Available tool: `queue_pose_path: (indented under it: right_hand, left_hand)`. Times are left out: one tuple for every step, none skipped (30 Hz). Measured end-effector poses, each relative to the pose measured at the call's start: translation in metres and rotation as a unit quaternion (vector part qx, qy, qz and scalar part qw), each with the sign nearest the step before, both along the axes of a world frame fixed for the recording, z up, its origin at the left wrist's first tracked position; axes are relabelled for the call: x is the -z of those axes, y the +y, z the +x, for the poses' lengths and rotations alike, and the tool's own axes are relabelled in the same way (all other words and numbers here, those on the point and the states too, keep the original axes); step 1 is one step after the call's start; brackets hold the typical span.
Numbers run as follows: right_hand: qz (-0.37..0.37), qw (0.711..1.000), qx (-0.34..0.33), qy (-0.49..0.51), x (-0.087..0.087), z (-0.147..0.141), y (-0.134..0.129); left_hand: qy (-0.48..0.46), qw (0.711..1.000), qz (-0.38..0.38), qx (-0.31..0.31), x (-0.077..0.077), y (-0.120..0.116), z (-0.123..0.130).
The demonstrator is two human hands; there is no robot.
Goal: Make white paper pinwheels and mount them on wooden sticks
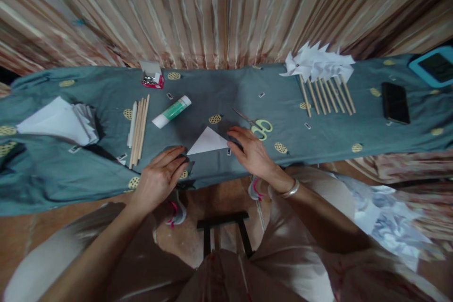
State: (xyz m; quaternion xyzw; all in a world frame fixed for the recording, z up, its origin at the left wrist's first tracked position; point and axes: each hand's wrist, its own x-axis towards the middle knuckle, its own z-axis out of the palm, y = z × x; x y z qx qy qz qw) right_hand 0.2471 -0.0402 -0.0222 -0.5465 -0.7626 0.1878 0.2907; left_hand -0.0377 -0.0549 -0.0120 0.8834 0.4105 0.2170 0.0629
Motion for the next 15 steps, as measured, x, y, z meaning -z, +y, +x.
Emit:
queue_pose_path:
  right_hand:
    - [-0.010, 1.000, -0.002, 0.009, 0.000, -0.003, 0.005]
    - [-0.022, 1.000, -0.004, 0.014, 0.001, -0.006, 0.009]
    - [-0.033, 0.999, -0.004, 0.020, 0.001, -0.009, 0.014]
    - [-0.045, 0.999, -0.002, 0.025, 0.002, -0.012, 0.018]
    - [-0.056, 0.998, 0.000, 0.032, 0.001, -0.015, 0.022]
    - [-0.067, 0.997, 0.002, 0.041, 0.001, -0.018, 0.024]
    - [-0.076, 0.996, 0.004, 0.051, 0.000, -0.021, 0.026]
    - [-0.083, 0.995, 0.006, 0.063, -0.002, -0.024, 0.027]
    - [-0.087, 0.993, 0.005, 0.074, -0.003, -0.026, 0.026]
    - [-0.087, 0.993, 0.002, 0.085, -0.005, -0.028, 0.025]
    - [-0.083, 0.992, -0.003, 0.093, -0.007, -0.030, 0.023]
    - [-0.078, 0.992, -0.008, 0.099, -0.008, -0.031, 0.020]
    - [-0.073, 0.992, -0.015, 0.102, -0.010, -0.032, 0.018]
    - [-0.070, 0.992, -0.024, 0.104, -0.011, -0.032, 0.016]
    - [-0.070, 0.991, -0.033, 0.105, -0.012, -0.032, 0.014]
  left_hand:
    - [-0.008, 1.000, -0.006, -0.009, -0.001, 0.003, 0.001]
    - [-0.018, 1.000, -0.011, -0.021, -0.001, 0.005, 0.002]
    - [-0.028, 0.999, -0.019, -0.032, 0.000, 0.008, 0.004]
    - [-0.039, 0.998, -0.026, -0.041, 0.000, 0.012, 0.007]
    - [-0.052, 0.997, -0.030, -0.048, 0.002, 0.015, 0.011]
    - [-0.060, 0.996, -0.040, -0.052, 0.003, 0.018, 0.015]
    - [-0.069, 0.995, -0.045, -0.054, 0.004, 0.020, 0.019]
    - [-0.074, 0.994, -0.055, -0.052, 0.005, 0.023, 0.023]
    - [-0.078, 0.994, -0.059, -0.047, 0.006, 0.025, 0.027]
    - [-0.082, 0.994, -0.060, -0.041, 0.006, 0.026, 0.030]
    - [-0.084, 0.994, -0.058, -0.036, 0.006, 0.028, 0.034]
    - [-0.086, 0.994, -0.051, -0.032, 0.007, 0.029, 0.037]
    - [-0.087, 0.995, -0.043, -0.029, 0.007, 0.029, 0.040]
    - [-0.086, 0.995, -0.035, -0.027, 0.007, 0.030, 0.042]
    - [-0.082, 0.996, -0.027, -0.025, 0.007, 0.030, 0.044]
